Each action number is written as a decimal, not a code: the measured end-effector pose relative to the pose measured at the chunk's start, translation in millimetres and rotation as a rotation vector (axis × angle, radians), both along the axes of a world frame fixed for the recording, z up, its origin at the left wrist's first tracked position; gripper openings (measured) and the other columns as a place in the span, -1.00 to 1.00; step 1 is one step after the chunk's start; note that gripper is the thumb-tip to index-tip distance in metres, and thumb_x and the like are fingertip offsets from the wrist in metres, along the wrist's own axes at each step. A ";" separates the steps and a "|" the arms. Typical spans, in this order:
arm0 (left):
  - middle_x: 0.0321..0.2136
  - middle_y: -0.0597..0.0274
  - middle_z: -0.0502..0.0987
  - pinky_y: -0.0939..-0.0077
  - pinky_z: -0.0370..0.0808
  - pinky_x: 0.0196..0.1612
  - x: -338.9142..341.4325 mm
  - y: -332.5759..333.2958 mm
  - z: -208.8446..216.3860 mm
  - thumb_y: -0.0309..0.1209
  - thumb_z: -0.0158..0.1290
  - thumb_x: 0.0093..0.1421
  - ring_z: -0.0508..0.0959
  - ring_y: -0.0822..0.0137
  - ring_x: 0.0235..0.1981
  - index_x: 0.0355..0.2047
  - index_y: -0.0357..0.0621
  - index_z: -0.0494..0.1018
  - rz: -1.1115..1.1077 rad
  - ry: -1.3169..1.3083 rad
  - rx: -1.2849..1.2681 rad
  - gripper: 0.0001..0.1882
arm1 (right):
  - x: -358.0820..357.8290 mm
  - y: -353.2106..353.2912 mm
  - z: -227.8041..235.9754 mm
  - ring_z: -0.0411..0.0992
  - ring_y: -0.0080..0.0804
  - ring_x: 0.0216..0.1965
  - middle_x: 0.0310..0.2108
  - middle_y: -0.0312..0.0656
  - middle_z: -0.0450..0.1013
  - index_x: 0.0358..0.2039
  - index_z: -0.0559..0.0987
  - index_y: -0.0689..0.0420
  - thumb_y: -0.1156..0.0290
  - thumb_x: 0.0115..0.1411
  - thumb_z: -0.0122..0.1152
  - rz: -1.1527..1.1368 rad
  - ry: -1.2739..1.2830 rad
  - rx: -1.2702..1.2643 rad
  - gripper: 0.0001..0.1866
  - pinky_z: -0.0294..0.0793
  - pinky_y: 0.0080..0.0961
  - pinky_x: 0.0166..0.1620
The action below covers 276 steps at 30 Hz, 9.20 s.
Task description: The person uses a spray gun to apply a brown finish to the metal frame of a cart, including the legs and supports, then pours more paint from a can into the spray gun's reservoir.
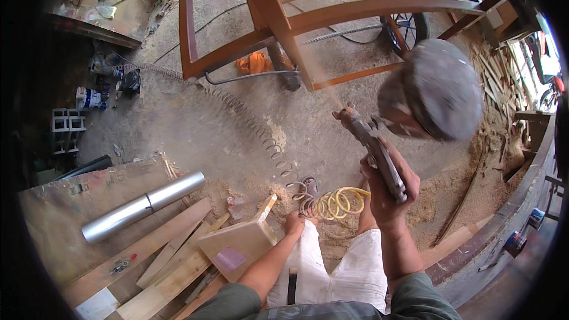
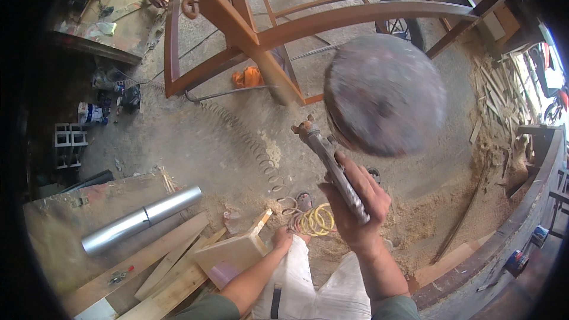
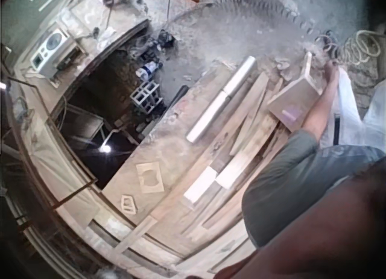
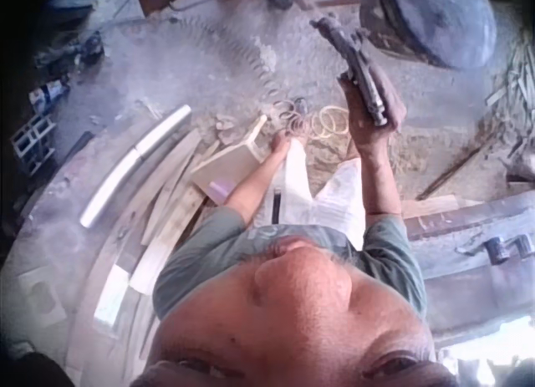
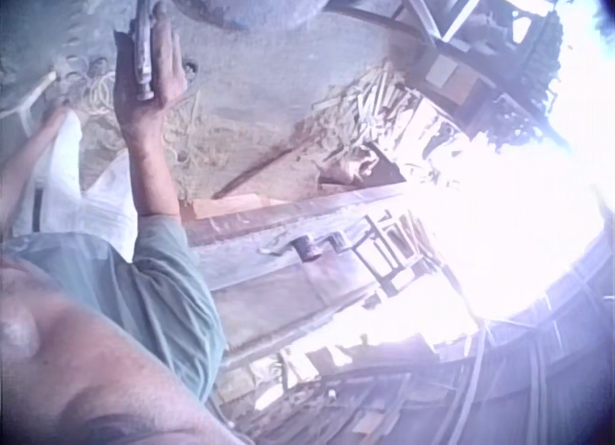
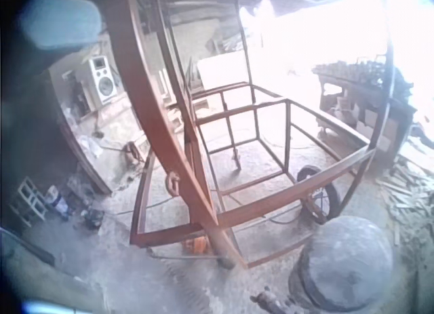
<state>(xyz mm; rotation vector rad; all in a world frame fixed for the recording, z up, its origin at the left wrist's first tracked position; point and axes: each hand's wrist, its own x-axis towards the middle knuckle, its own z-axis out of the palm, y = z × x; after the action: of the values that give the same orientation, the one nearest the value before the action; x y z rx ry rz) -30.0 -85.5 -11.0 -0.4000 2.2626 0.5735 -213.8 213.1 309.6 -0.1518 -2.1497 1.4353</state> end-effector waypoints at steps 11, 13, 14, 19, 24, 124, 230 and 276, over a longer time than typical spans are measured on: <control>-0.20 -0.12 0.62 -0.41 0.31 0.12 2.2 -24.5 1.0 -0.23 0.05 0.22 0.60 -0.17 -0.09 -0.27 -0.15 0.61 0.106 -0.024 0.003 -0.73 | -7.5 -85.3 -57.5 0.60 -0.31 -0.24 -0.15 0.03 0.61 0.08 0.55 0.34 0.69 0.12 0.40 -0.157 -0.089 0.135 -0.53 0.58 -0.43 -0.14; -0.20 -0.10 0.62 -0.50 0.24 0.14 9.1 -39.4 -5.3 -0.25 0.05 0.22 0.60 -0.15 -0.07 -0.28 -0.16 0.60 0.184 -0.064 0.073 -0.74 | -12.9 -96.6 -88.1 0.61 -0.21 -0.19 -0.13 0.03 0.61 0.07 0.56 0.33 0.67 0.13 0.39 -0.185 -0.114 0.131 -0.55 0.58 -0.39 -0.10; -0.20 -0.09 0.62 -0.54 0.21 0.15 12.1 -45.7 -9.3 -0.26 0.04 0.22 0.59 -0.14 -0.07 -0.28 -0.16 0.60 0.224 -0.080 0.109 -0.75 | -15.6 -100.8 -101.9 0.61 -0.18 -0.24 -0.16 0.05 0.61 0.08 0.56 0.34 0.66 0.12 0.40 -0.197 -0.119 0.144 -0.53 0.57 -0.38 -0.15; -0.19 0.02 0.62 -0.54 0.23 0.14 20.9 -50.5 -13.9 -0.25 0.05 0.19 0.59 -0.11 -0.06 -0.31 -0.13 0.60 0.161 -0.051 -0.003 -0.75 | -26.6 -112.1 -179.3 0.62 -0.08 -0.24 -0.20 0.10 0.59 0.09 0.56 0.32 0.61 0.15 0.40 -0.266 -0.174 0.113 -0.54 0.57 -0.33 -0.18; -0.23 0.01 0.62 -0.33 0.33 0.06 21.9 -50.6 -4.3 -0.22 0.07 0.18 0.59 -0.11 -0.11 -0.32 -0.13 0.59 0.117 -0.029 -0.023 -0.74 | -34.9 -116.5 -251.0 0.62 -0.01 -0.20 -0.18 0.11 0.59 0.10 0.56 0.28 0.54 0.20 0.37 -0.297 -0.315 0.071 -0.56 0.57 -0.27 -0.13; -0.31 -0.15 0.55 0.09 0.46 -0.10 23.3 -29.1 112.7 -0.40 0.10 0.21 0.54 -0.15 -0.20 -0.33 -0.31 0.51 0.366 0.371 0.253 -0.82 | -8.7 -76.1 50.2 0.64 -0.34 -0.21 -0.06 0.03 0.62 0.07 0.57 0.35 0.68 0.09 0.42 0.076 -0.236 -0.151 -0.51 0.64 -0.47 -0.16; -0.45 0.27 0.63 0.69 0.34 -0.49 -743.6 -387.4 401.0 -0.27 0.15 0.34 0.47 0.56 -0.57 -0.33 -0.14 0.49 -0.552 -0.438 0.600 -0.79 | -242.0 -432.3 126.8 0.62 -0.04 -0.12 -0.11 0.10 0.61 0.08 0.58 0.25 0.37 0.26 0.36 -1.447 -0.269 -0.157 -0.59 0.55 -0.29 -0.10; -0.10 0.28 0.63 0.53 0.40 0.08 -890.2 -464.7 59.9 -0.33 0.09 0.40 0.53 0.49 -0.06 -0.02 -0.26 0.56 -1.042 -0.438 0.136 -0.73 | -334.5 -392.7 -449.2 0.62 0.01 -0.16 -0.21 0.04 0.64 0.01 0.64 0.17 0.18 0.28 0.32 -1.712 -0.190 -0.508 -0.60 0.57 -0.25 -0.14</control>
<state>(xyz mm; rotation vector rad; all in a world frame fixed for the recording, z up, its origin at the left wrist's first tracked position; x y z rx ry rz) -920.2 -550.3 48.9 0.6485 1.6768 0.0628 -548.3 -179.6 -139.6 -1.7867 -0.8751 0.7317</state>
